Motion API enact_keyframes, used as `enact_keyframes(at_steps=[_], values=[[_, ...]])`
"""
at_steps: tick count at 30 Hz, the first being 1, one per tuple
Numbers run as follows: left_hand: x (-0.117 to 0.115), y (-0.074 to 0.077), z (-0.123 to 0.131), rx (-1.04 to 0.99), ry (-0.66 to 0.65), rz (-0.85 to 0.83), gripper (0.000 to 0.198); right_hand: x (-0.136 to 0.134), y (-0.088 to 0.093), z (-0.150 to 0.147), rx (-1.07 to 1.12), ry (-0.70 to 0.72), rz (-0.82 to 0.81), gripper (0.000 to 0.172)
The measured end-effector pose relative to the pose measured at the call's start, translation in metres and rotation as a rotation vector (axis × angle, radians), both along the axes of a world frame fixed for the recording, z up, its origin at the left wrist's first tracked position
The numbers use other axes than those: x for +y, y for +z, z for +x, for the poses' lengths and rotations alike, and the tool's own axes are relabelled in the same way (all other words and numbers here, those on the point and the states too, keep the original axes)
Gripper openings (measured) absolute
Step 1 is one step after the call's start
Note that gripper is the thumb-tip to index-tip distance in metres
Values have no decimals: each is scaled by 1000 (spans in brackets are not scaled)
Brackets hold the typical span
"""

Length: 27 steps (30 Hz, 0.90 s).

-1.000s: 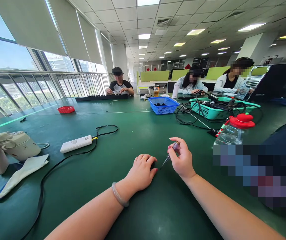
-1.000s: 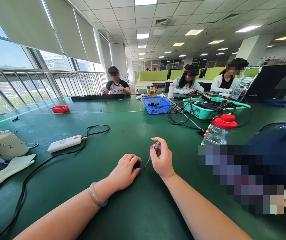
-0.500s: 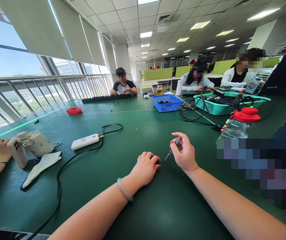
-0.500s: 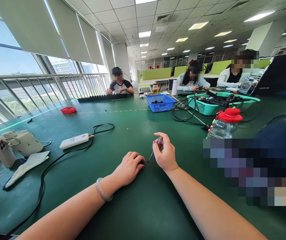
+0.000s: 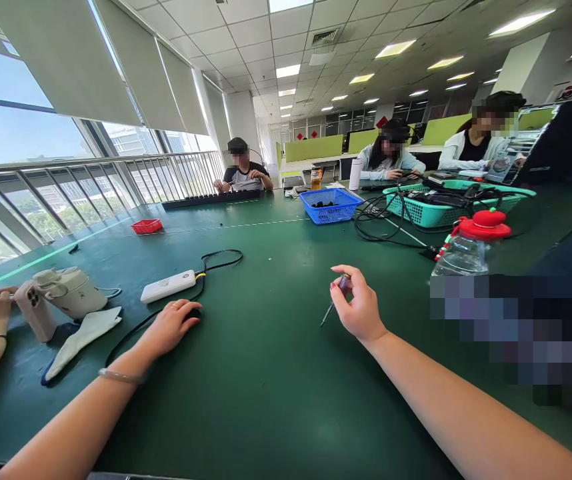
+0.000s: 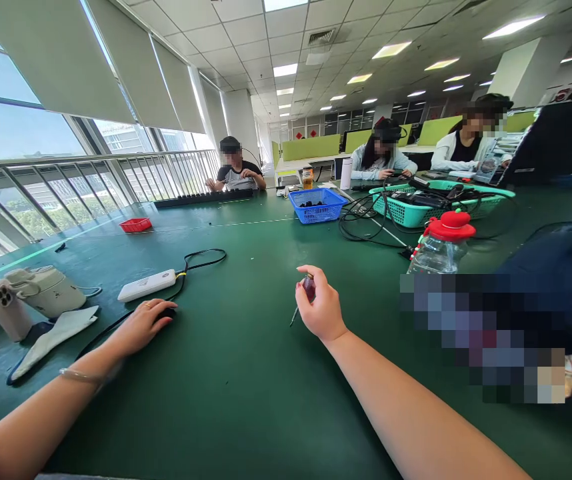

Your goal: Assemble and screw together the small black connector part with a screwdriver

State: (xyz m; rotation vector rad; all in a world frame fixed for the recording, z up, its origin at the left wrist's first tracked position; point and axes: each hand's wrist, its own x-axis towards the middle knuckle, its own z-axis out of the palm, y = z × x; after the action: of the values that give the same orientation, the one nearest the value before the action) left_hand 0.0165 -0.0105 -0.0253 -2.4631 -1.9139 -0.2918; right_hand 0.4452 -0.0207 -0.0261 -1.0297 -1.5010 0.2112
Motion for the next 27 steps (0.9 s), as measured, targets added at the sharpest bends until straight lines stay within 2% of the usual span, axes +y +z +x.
enact_keyframes(at_steps=[2,4,8,11,18,23,25,27], values=[[7,4,-20,3,39,-31,48,0,0,0,-13,4,5,23],[8,8,-27,30,89,-49,54,0,0,0,-22,7,7,22],[-3,14,-19,145,314,38,63,1,-1,1,-22,-8,17,22],[-12,15,-10,219,444,29,57,2,-2,2,-21,-24,20,23],[-18,19,-14,202,495,-55,43,3,-1,5,-30,-21,16,23],[-8,46,-17,106,505,53,40,5,-1,6,-16,-29,-1,23],[-1,56,-14,35,470,102,43,5,-1,6,-13,-17,-6,23],[6,60,-10,-24,424,117,44,6,-1,5,-18,-10,-1,23]])
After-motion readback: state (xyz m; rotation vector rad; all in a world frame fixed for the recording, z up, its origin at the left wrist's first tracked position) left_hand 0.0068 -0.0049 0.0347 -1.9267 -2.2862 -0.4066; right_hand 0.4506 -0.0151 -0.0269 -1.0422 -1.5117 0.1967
